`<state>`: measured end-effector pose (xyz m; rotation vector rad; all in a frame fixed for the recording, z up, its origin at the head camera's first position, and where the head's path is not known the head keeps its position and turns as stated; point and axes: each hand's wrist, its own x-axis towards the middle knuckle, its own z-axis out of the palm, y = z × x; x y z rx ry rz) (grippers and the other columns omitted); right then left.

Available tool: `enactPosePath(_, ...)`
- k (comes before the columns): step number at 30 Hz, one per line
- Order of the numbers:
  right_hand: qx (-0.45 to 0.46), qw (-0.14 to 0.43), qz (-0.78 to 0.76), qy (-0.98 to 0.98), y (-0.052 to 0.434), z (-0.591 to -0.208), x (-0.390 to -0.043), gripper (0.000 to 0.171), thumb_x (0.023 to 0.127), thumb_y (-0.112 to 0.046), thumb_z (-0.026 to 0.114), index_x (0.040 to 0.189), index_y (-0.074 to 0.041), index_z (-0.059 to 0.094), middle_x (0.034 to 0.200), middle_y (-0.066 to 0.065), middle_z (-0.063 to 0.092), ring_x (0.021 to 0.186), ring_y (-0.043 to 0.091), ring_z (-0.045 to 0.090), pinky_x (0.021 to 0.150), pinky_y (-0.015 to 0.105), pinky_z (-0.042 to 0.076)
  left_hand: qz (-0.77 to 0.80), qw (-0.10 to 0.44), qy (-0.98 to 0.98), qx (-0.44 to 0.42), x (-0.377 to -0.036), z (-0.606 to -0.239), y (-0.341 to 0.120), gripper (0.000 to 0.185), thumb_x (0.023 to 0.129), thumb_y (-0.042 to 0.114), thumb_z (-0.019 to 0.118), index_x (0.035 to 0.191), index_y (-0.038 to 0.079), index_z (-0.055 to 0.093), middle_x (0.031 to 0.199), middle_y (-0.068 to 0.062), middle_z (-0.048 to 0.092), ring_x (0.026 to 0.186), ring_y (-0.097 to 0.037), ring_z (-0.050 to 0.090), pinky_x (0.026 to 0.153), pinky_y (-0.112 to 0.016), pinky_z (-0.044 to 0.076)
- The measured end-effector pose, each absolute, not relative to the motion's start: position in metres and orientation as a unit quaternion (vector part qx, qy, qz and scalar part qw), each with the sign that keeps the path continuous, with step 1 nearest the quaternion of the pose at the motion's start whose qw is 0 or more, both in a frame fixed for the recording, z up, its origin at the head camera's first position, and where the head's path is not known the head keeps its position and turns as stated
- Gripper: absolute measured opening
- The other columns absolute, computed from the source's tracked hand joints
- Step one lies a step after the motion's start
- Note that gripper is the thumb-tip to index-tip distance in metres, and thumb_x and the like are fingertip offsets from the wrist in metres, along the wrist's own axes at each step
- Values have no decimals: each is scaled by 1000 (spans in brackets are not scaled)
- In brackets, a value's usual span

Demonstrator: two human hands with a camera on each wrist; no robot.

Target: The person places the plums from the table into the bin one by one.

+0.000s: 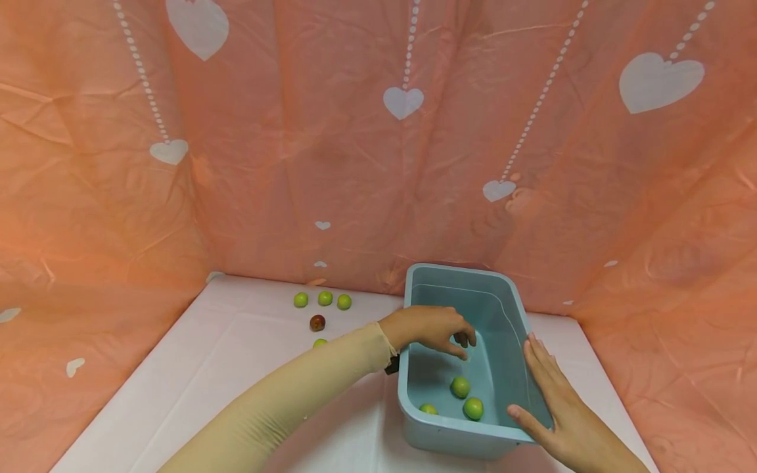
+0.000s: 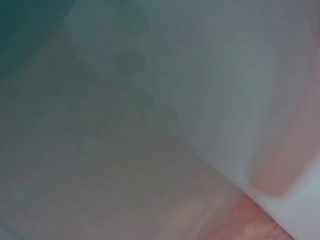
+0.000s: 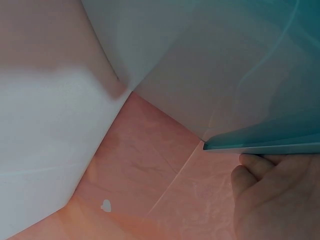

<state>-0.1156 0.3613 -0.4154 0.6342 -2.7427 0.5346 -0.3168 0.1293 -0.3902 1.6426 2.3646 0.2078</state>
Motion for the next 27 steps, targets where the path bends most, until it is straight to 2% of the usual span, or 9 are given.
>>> enactPosePath(5,226,145,184,-946,362,-416,-116,103,96,-20,80,173,-7,13,180,14,10,161,-2,-7,118,4,-1,118,125,809,562,-317,-388,127,35,105,28,74,137,15,73,125,7,77,111,3,67,93,-8,47)
enactPosePath(11,225,144,185,-946,362,-416,-115,103,96,-20,81,173,-8,13,180,15,11,161,-2,-7,119,4,-1,171,91,802,565,-318,-387,121,33,107,28,71,136,14,73,124,8,77,112,5,67,95,-6,45)
enactPosePath(17,211,128,191,-950,360,-415,-115,103,98,-22,78,174,-11,10,181,9,6,159,-6,-9,116,2,-2,223,69,795,559,-321,-382,111,31,108,30,68,135,16,73,124,10,76,113,7,66,100,-8,45)
enactPosePath(27,196,116,184,-956,362,-414,-116,103,99,-24,77,174,-14,7,181,7,4,157,-9,-10,113,0,-4,270,35,800,535,-327,-374,68,34,108,28,70,139,15,72,135,3,74,125,-4,66,105,-15,48)
